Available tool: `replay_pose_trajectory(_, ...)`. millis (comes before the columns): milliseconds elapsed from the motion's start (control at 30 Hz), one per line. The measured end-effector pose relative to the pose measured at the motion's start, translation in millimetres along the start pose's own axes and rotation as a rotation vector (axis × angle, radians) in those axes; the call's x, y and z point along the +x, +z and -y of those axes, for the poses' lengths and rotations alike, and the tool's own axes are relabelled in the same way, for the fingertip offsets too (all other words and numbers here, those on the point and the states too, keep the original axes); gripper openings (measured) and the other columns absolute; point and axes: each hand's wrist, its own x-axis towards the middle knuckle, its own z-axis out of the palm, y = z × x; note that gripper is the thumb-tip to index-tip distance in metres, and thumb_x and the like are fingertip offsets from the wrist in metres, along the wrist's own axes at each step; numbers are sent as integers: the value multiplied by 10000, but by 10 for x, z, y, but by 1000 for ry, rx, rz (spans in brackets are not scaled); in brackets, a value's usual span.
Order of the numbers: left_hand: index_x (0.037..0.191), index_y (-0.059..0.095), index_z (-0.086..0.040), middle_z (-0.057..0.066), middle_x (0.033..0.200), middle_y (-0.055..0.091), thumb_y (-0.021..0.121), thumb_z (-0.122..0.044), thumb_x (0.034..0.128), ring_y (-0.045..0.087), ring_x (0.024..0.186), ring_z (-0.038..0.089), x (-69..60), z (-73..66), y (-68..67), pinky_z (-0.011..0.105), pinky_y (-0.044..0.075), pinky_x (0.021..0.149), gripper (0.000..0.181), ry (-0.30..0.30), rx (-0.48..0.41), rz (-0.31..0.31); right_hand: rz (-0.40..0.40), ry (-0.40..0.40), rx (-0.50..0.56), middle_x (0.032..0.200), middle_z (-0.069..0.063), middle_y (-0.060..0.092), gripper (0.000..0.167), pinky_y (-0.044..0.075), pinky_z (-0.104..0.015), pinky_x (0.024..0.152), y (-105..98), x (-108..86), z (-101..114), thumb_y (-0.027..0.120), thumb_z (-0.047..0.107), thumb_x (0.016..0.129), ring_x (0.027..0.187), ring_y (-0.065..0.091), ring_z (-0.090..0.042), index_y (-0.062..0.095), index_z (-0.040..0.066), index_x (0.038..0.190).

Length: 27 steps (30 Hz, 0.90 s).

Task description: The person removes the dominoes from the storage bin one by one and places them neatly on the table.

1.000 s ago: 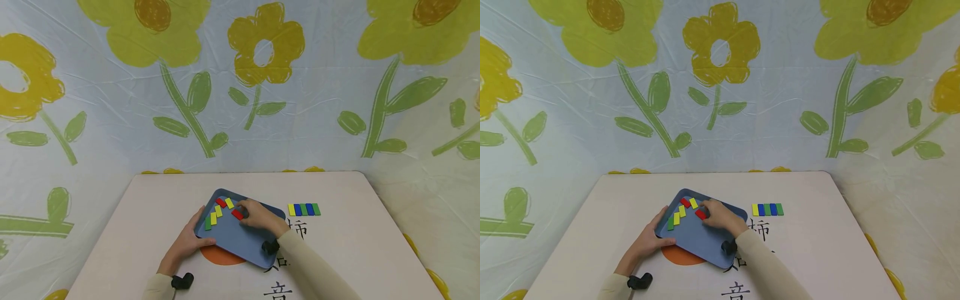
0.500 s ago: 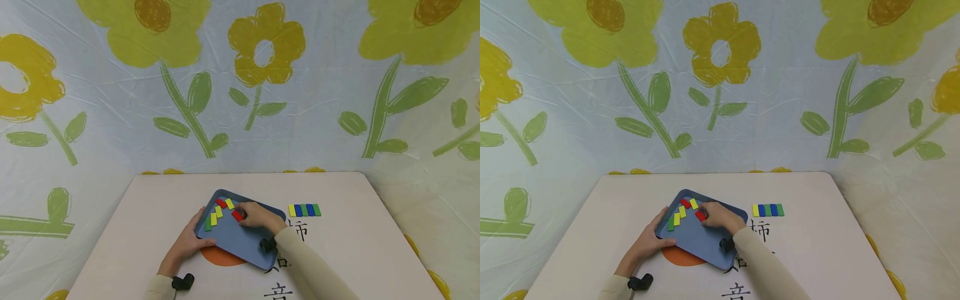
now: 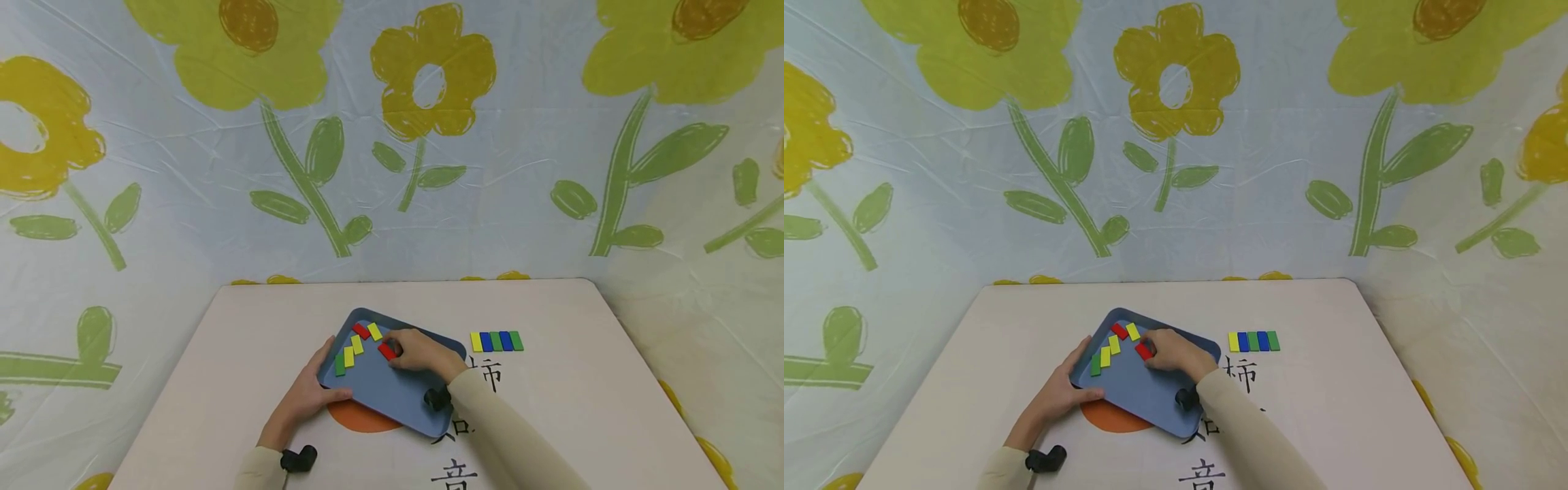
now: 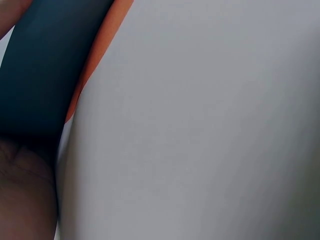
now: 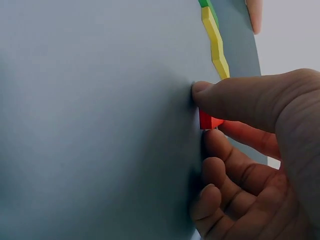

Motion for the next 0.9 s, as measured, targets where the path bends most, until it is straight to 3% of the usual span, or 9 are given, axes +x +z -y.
replay_pose_trajectory(500,1658,212,-249,94,1707,244,899,-360,773,272,1546,372,1,21,-3,681,234,1218,1126,25,10,1,-25,-5,3,814,18,551,453,415,-238,621,26,-13,-21,776,201,923,717,519,-110,647,93,1343)
replay_pose_trajectory(600,1659,208,-246,90,1710,236,901,-357,771,263,1551,370,-3,13,-6,677,230,1222,1132,26,6,2,-33,-15,-5,881,2,577,446,449,-262,674,14,-20,-17,784,207,917,779,533,-129,657,88,1327)
replay_pose_trajectory(800,1661,199,-251,88,1714,225,904,-360,771,252,1556,368,-1,11,-8,670,224,1228,1140,22,4,7,-47,-6,-2,1152,-60,647,441,542,-361,898,-31,-62,-7,792,235,910,982,568,-180,664,107,1312)
replay_pose_trajectory(900,1661,197,-255,93,1713,226,908,-376,764,255,1553,370,5,19,-10,672,218,1228,1151,14,5,4,-63,-12,20,1166,-76,661,439,554,-378,906,-58,-83,3,795,233,905,988,582,-189,663,97,1301)
